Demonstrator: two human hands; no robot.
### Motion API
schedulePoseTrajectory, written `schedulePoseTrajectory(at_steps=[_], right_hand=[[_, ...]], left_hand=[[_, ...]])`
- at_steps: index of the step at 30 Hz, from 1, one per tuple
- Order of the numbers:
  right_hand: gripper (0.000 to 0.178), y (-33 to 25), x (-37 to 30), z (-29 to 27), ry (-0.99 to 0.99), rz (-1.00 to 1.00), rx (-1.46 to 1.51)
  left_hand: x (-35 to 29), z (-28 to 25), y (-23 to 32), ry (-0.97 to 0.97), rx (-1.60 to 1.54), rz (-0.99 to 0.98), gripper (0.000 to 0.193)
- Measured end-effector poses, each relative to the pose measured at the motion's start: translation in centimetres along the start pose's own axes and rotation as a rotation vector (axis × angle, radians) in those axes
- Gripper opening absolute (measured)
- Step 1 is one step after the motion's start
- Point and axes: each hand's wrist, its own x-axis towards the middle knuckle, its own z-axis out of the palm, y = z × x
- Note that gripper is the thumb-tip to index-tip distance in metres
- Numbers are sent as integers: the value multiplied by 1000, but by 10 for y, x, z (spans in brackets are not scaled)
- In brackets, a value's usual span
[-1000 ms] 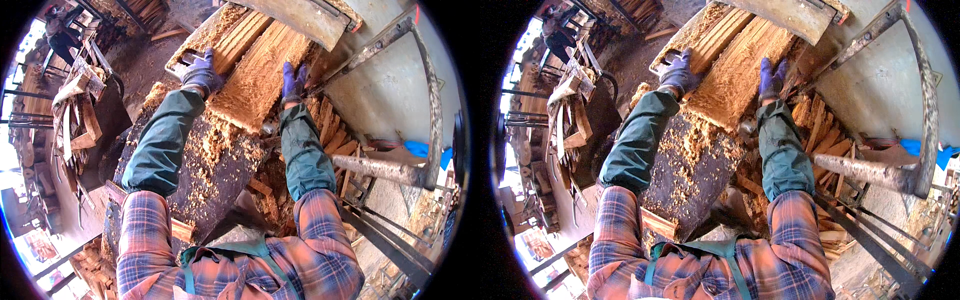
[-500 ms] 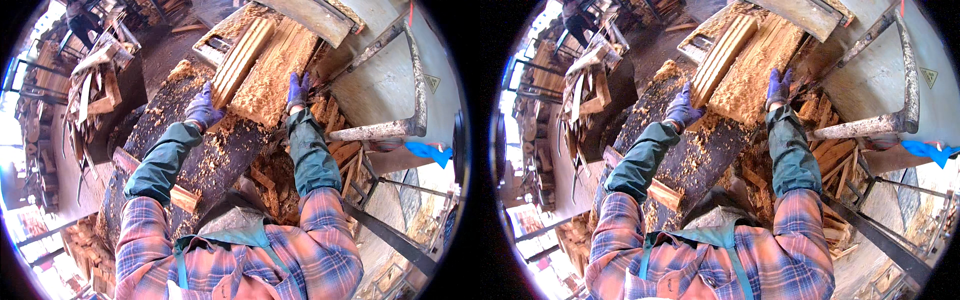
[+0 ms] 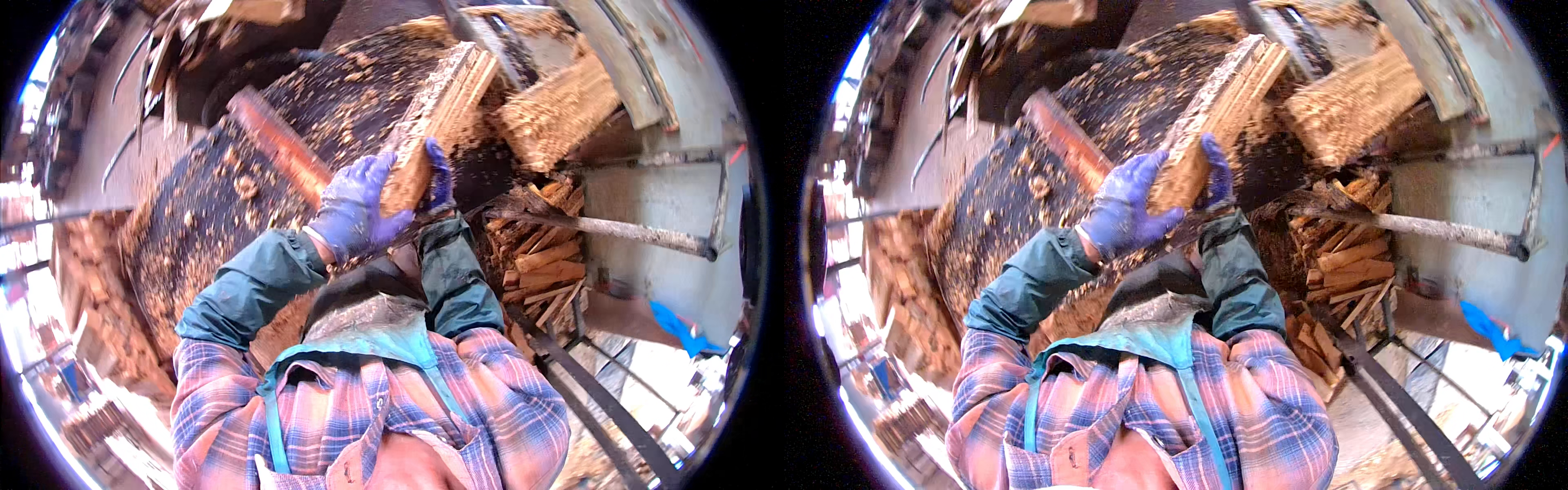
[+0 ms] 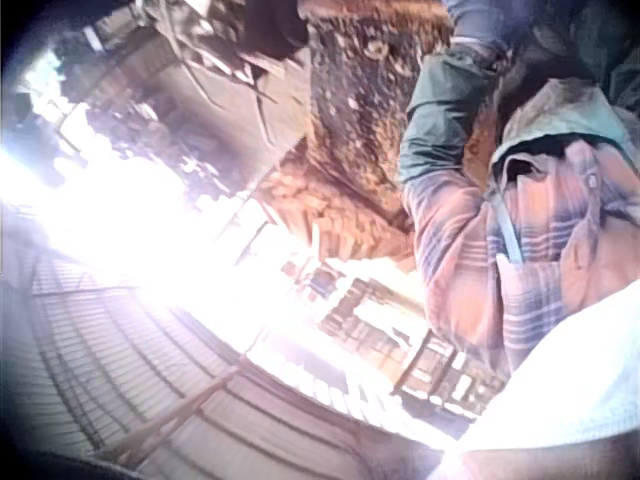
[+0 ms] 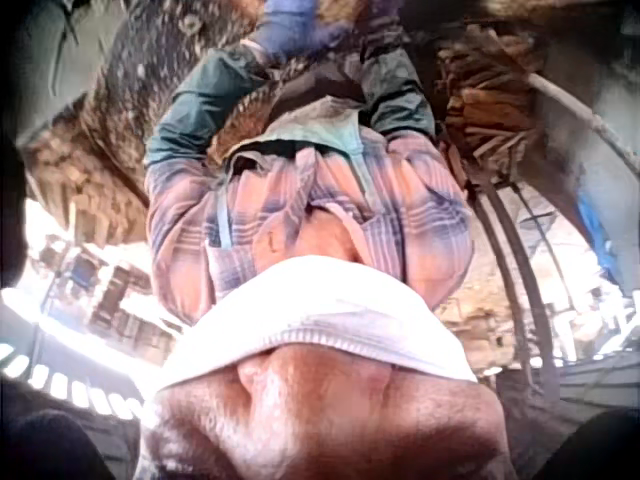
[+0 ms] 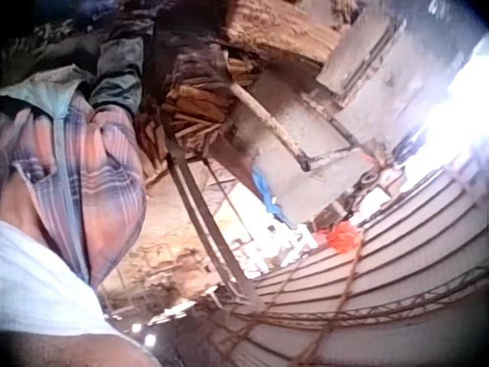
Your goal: The person repeatedly picks up wooden planks from a pile, inspects them, and places them into a stack. The person also clears sawdust from the work surface and handles a large circular saw blade to move it aside.
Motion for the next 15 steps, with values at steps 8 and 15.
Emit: schedulePoseTrajectory(at_steps=[8, 15], right_hand=[[65, 121, -56, 96, 53, 279, -181], [61, 148, -55, 86, -36, 534, -10]], left_hand=[[-136, -20, -56, 68, -1210, -588, 102], [-202, -56, -104, 374, -1155, -691, 79]])
